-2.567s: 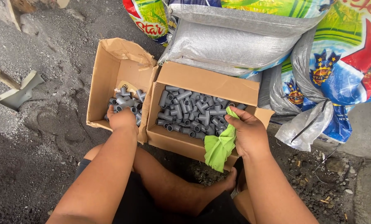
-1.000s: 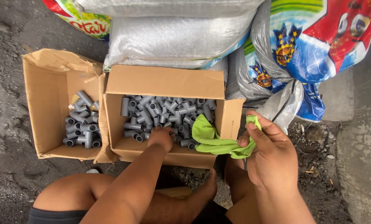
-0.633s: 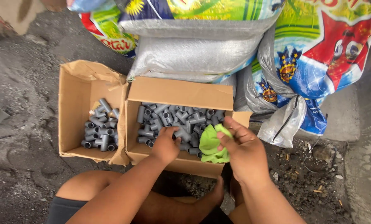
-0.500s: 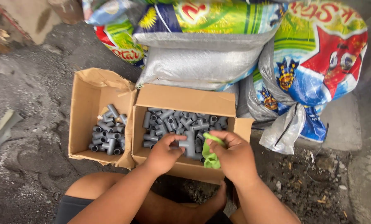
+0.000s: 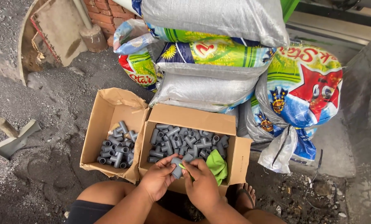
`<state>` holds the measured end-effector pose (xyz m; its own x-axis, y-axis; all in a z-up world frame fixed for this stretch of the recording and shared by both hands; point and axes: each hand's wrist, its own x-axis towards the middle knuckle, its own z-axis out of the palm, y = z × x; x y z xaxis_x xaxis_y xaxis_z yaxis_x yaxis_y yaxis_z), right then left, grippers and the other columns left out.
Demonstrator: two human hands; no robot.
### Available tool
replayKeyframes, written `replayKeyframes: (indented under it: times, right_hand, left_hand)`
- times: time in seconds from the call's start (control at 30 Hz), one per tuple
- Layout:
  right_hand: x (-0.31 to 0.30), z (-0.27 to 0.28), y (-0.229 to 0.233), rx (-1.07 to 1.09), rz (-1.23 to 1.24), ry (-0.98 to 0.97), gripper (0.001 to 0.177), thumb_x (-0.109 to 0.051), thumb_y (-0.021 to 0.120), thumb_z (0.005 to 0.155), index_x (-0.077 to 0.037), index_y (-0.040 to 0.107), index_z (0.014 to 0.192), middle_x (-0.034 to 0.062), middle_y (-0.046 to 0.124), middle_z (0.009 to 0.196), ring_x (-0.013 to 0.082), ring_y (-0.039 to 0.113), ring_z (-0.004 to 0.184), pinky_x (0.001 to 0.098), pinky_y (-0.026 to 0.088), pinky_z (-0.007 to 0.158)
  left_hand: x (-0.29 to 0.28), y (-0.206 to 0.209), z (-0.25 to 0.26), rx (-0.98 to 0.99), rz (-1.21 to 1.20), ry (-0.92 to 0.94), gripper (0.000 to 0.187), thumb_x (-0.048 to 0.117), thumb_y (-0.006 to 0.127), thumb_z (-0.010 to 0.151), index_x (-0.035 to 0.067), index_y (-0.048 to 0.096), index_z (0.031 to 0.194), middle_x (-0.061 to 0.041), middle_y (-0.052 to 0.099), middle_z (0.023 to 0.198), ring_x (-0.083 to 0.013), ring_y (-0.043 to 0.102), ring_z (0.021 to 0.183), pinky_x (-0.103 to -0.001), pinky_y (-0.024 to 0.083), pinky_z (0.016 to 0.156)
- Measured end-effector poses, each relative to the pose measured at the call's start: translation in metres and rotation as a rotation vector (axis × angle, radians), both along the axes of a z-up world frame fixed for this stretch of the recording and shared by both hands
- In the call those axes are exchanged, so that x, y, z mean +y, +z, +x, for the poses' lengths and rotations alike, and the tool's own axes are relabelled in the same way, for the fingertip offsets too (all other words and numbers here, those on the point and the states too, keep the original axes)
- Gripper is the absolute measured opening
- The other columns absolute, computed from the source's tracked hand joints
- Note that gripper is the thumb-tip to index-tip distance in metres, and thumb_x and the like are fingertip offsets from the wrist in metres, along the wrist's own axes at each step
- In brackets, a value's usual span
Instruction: Cleaning and sorting PVC elbow fittings from one box to another using a cloth.
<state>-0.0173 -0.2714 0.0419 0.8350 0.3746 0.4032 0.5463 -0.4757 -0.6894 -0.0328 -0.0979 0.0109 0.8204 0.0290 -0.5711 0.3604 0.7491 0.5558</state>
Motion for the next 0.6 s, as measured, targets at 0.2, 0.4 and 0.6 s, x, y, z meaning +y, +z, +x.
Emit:
replayKeyframes:
  times: [0.2,0.4,0.6]
  right_hand:
    - [-0.01,0.004,-0.01,0.005,-0.04,0.028,0.034,-0.019,0.062,0.098,-0.006,0.071,0.128,0.003,0.062,0.104,0.0199,0.068,0.082,0.0354,0.059,0.061]
    - [-0.017,0.018,-0.028,0.152,0.003,-0.027,0.028,-0.012,0.071,0.09,-0.01,0.078,0.117,0.0029,0.068,0.097,0.0201,0.071,0.084,0.0323,0.061,0.07]
    - [-0.005,0.014,-0.013,0.434,-0.118,-0.101,0.024,-0.016,0.074,0.088,-0.018,0.08,0.112,0.0046,0.077,0.105,0.02,0.077,0.09,0.0352,0.068,0.08]
  left_hand:
    - [-0.008,0.011,0.008,0.008,-0.094,-0.022,0.057,-0.007,0.058,0.091,0.001,0.057,0.147,-0.027,0.067,0.135,-0.0328,0.061,0.124,-0.04,0.049,0.106]
    - [-0.005,-0.027,0.013,-0.024,-0.067,-0.175,0.07,-0.015,0.063,0.085,0.008,0.056,0.151,-0.016,0.067,0.138,-0.0291,0.063,0.121,-0.044,0.053,0.099]
    - [0.0,-0.016,0.019,-0.027,0.005,-0.271,0.079,-0.021,0.061,0.081,0.008,0.052,0.154,-0.021,0.07,0.118,-0.0296,0.068,0.102,-0.043,0.055,0.101]
